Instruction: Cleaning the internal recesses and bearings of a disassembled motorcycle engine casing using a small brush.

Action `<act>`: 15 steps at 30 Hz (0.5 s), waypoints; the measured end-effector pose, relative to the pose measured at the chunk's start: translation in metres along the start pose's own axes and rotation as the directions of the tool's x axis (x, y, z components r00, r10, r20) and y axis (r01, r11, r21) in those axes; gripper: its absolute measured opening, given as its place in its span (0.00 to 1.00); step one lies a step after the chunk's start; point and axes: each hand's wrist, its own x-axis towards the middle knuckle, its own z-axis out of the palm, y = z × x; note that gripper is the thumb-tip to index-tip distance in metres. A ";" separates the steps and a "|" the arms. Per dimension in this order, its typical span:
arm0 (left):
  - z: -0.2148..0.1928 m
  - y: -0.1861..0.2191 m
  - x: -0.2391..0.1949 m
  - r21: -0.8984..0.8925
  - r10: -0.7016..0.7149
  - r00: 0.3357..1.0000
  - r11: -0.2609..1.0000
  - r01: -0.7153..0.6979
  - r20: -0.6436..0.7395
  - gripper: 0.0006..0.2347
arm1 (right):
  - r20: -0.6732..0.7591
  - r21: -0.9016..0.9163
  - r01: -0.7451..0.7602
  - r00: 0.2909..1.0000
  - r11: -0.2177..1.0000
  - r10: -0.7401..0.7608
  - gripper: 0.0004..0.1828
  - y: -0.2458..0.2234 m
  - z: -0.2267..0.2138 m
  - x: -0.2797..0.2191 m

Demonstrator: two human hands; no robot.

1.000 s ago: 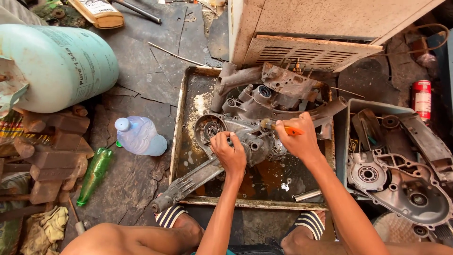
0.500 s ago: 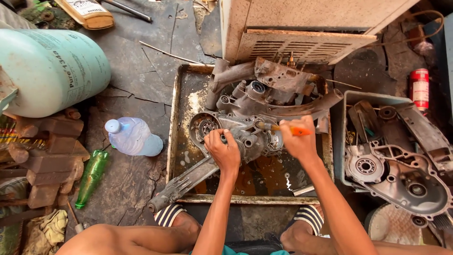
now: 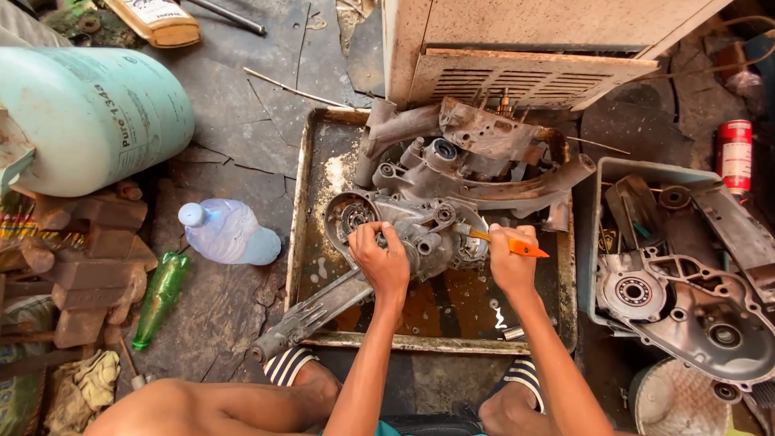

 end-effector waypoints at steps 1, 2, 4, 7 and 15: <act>0.000 -0.001 0.000 0.005 -0.004 1.000 1.000 0.004 0.000 0.05 | 0.006 0.001 -0.004 1.000 1.000 0.004 0.23 -0.004 0.008 -0.006; 0.000 -0.003 -0.001 0.024 0.001 1.000 1.000 -0.001 0.002 0.05 | 0.090 0.017 -0.003 0.996 1.000 0.002 0.22 -0.007 0.016 -0.012; 0.000 -0.002 -0.001 0.038 0.015 1.000 0.999 -0.016 0.016 0.05 | 0.159 0.029 -0.011 0.987 1.000 0.006 0.22 -0.001 0.024 -0.023; -0.002 0.000 0.001 0.043 -0.013 1.000 0.999 0.012 0.008 0.06 | 0.022 -0.037 -0.065 0.998 0.997 0.066 0.22 0.004 0.028 -0.028; -0.002 -0.002 -0.001 0.046 -0.025 0.999 0.999 0.024 0.024 0.06 | 0.149 0.035 0.057 0.987 0.998 -0.061 0.26 0.010 0.038 -0.044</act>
